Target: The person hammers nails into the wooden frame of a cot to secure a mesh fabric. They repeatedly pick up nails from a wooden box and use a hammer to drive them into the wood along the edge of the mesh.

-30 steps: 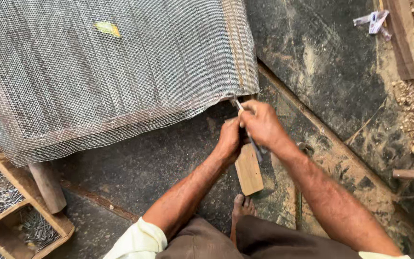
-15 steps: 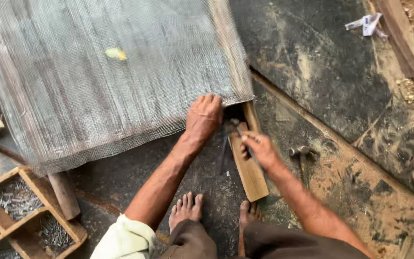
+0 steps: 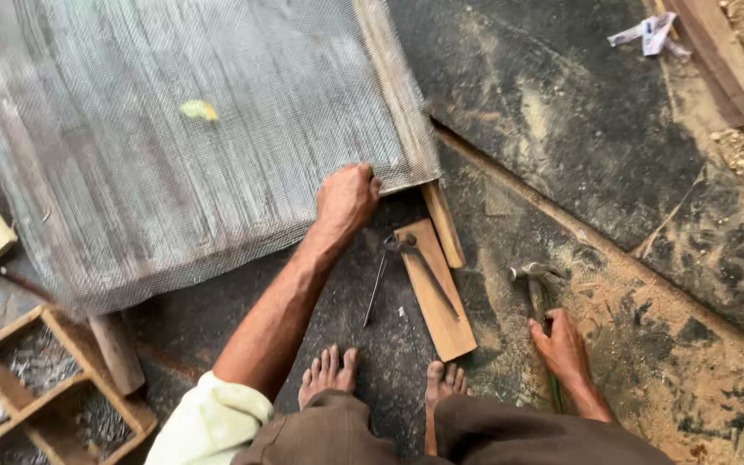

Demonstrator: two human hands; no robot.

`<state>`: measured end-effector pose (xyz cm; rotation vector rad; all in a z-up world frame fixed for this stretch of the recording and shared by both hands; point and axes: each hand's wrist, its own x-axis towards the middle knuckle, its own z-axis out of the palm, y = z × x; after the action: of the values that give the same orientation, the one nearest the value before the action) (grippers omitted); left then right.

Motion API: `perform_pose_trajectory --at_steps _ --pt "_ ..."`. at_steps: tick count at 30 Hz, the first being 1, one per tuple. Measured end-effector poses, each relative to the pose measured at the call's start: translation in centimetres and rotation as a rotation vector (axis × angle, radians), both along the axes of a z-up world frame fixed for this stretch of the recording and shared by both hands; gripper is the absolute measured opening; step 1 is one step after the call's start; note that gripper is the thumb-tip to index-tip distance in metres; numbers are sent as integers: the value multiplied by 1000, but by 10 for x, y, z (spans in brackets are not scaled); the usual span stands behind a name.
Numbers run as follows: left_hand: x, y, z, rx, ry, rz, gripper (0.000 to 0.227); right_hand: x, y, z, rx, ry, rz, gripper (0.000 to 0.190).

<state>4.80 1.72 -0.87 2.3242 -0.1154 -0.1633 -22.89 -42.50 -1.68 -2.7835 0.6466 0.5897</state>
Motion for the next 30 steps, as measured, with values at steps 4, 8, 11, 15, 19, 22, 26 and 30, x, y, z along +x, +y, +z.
perform_pose_trajectory --at_steps 4,8,11,15,19,22,26,30 --pt "7 9 -2 -9 84 -11 27 13 46 40 83 23 42 51" --pt "19 7 -6 -87 164 -49 31 64 134 95 -29 -631 856 53" --pt "20 7 -10 -184 401 0 32 134 195 95 2 -616 784 53" --pt "34 10 -20 -6 165 -27 30 184 220 99 -220 -641 834 72" --pt "27 8 -46 -80 214 -13 31 172 222 104 -53 -786 829 68" --pt "32 13 -34 -34 214 -53 31 178 232 111 24 -582 729 65" --pt "17 13 -5 -182 283 -9 36 165 212 102 266 -625 519 58" --pt "-27 11 6 -66 -227 8 41 119 139 71 315 -631 328 53"
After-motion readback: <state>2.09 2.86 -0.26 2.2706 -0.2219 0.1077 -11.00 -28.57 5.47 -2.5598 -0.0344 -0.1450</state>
